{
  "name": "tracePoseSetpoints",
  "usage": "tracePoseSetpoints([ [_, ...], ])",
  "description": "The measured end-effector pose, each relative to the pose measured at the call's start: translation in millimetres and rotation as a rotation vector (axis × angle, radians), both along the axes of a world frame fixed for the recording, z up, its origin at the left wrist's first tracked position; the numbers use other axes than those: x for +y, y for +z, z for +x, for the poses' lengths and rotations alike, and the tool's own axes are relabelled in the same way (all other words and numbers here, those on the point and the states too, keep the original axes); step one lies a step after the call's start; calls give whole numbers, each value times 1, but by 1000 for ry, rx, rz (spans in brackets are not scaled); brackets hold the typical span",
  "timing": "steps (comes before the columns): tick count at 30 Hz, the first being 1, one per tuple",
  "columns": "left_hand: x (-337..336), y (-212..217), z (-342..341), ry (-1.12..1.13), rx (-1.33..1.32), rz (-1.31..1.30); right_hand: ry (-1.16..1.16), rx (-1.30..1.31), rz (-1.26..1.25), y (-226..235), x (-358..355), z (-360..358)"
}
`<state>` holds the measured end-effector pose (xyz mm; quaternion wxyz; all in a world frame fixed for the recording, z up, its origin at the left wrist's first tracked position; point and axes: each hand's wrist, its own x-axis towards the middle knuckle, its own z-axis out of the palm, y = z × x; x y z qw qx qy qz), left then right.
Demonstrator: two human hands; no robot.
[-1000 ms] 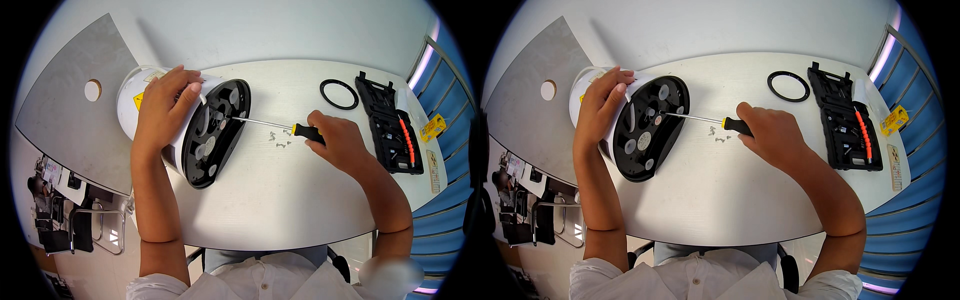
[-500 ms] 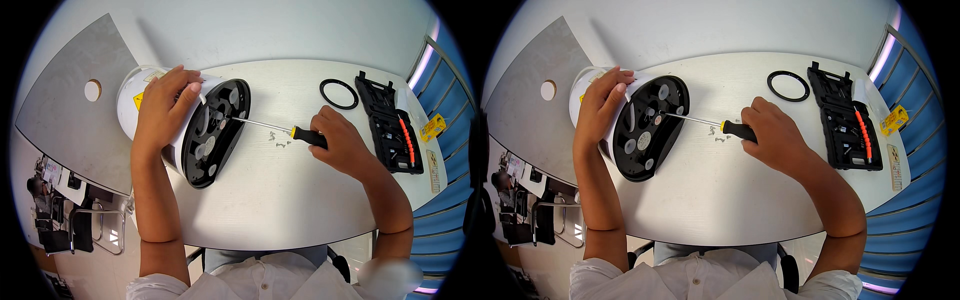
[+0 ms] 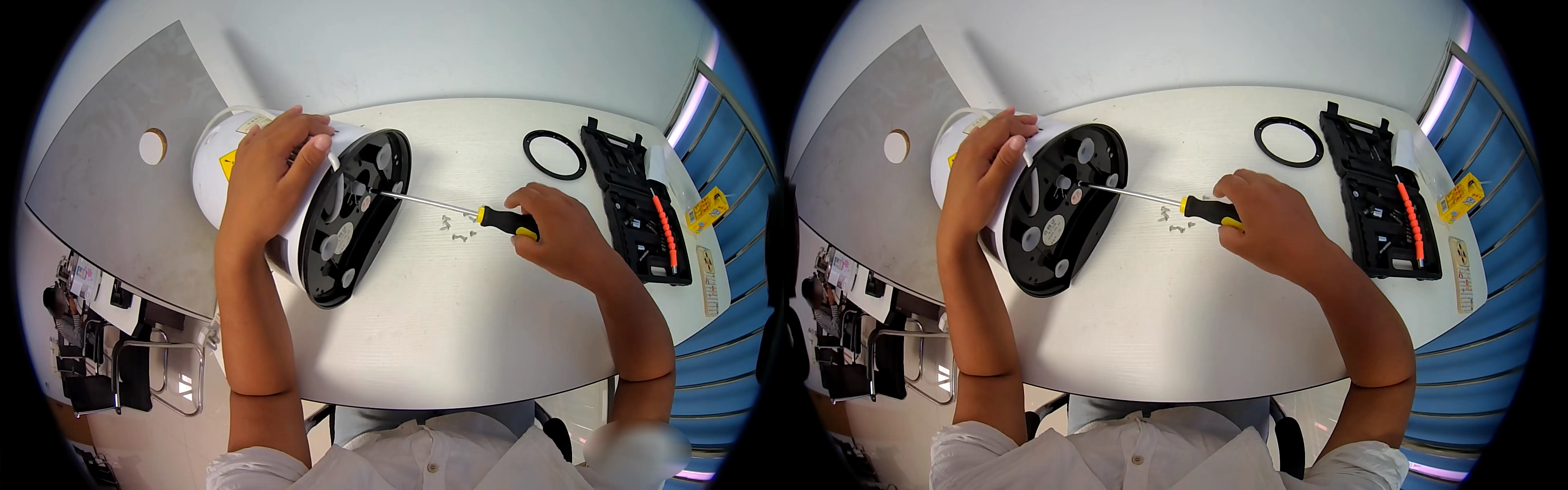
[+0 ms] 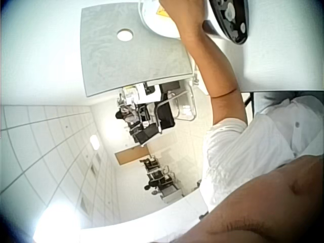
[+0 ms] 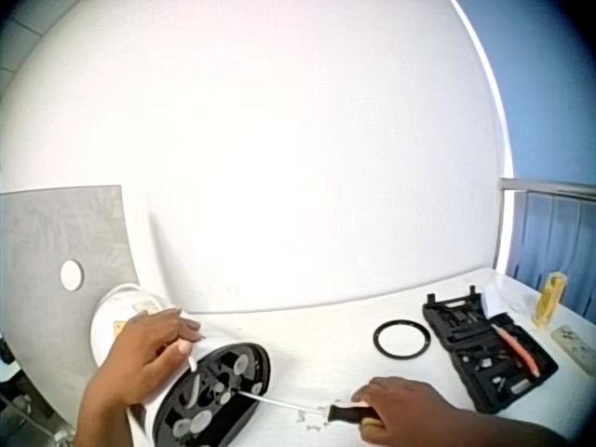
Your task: The person uses a screwdriver to fasten screws into the base of a white cylindrical appliance. Screws are picked from the table and inserted into holes on the black base plate while the appliance is held steady.
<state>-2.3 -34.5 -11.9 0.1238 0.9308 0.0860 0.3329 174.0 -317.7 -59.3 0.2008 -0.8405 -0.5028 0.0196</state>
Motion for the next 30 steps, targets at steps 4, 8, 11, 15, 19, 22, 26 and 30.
tracePoseSetpoints([
  [4, -3, 0, 1, 10, -9, 0, 16, -96, 34, -8, -1, 5],
  [8, -5, 2, -1, 8, -1, 2, 3, -139, 10, -8, 2, 1],
  [11, -2, 0, -1, 15, -5, 20, -72, 43, -185, 4, 9, -4],
  [15, -2, 0, 0, 15, -8, 31, -64, 65, -105, 1, 5, -5],
  [19, -2, 0, -1, 20, -5, 29, -45, 73, -60, 1, 2, -2],
  [22, 0, 0, -1, 10, -3, 28, -24, 40, -79, -3, 2, 2],
  [26, -2, 1, -1, 9, -8, 33, -59, -30, -57, -1, 6, -2],
  [30, -4, 5, -1, -13, 24, -9, -142, 48, -88, -2, 10, -3],
])
